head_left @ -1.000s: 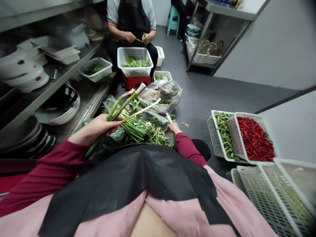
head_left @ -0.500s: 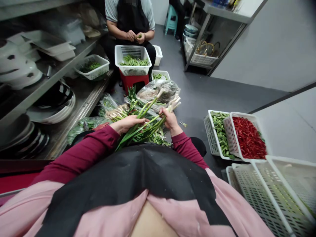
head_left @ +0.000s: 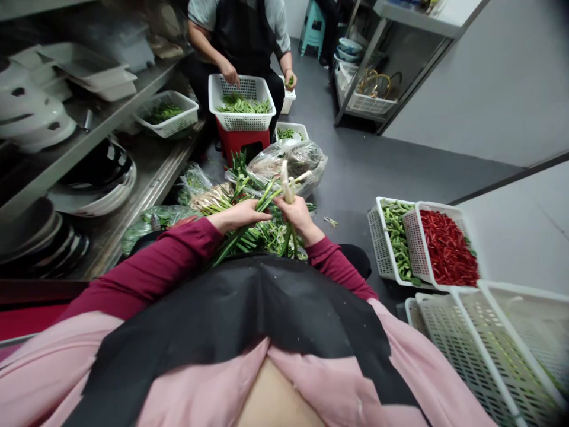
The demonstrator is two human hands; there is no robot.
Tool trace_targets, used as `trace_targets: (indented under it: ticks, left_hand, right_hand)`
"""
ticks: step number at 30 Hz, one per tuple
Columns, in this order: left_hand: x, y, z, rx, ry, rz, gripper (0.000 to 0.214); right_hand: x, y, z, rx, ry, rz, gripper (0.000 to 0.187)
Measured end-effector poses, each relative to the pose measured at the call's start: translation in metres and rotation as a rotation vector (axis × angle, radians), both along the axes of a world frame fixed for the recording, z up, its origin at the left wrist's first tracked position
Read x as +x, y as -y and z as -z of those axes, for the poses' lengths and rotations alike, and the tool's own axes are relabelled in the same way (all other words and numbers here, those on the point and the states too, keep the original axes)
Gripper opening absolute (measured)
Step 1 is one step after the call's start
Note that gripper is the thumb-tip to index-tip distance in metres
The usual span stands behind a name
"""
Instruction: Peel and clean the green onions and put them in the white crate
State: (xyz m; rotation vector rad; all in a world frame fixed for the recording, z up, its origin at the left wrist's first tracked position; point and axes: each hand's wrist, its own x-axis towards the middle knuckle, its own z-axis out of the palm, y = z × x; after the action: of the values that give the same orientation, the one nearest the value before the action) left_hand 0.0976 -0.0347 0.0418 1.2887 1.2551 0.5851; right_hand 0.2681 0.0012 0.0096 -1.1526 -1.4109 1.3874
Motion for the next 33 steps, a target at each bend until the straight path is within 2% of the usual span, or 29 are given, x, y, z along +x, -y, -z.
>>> trace_targets:
  ticks: [3, 6, 9, 11, 16, 18, 26, 29, 33]
  left_hand:
    - [0.003, 0.0, -0.002, 0.006, 0.024, 0.003, 0.026]
    - [-0.006, -0.001, 0.0, -0.135, 0.172, -0.035, 0.028]
    - [-0.014, -0.001, 0.002, -0.21, 0.175, -0.049, 0.031]
    - [-0.017, -0.002, 0.001, -0.188, 0.119, -0.039, 0.031]
    - [-0.023, -0.007, -0.006, 0.053, -0.071, 0.055, 0.024]
    - [-0.03, -0.009, -0.009, 0.09, -0.097, 0.09, 0.024]
    - [-0.073, -0.007, -0.003, -0.032, -0.047, 0.128, 0.023]
    - [-0.095, -0.001, -0.004, -0.054, -0.038, 0.037, 0.019]
    - [-0.127, 0.011, -0.012, -0.058, -0.142, -0.118, 0.011]
  right_hand:
    - [-0.011, 0.005, 0.007, -0.085, -0.114, -0.033, 0.035]
    - [-0.007, 0.005, 0.012, -0.156, -0.195, -0.069, 0.034]
    - [0.002, 0.003, 0.015, -0.22, -0.204, -0.192, 0.033]
    - [0.004, 0.004, 0.015, -0.263, -0.24, -0.222, 0.032]
    - [0.001, 0.01, 0.012, -0.346, -0.357, -0.205, 0.026]
    - [0.004, 0.012, 0.009, -0.366, -0.366, -0.216, 0.025]
    - [0.023, 0.018, 0.006, -0.399, -0.327, -0.157, 0.02]
    - [0.032, 0.014, 0.007, -0.39, -0.356, -0.128, 0.018]
    - [0.054, 0.0, 0.013, -0.383, -0.376, 0.034, 0.017]
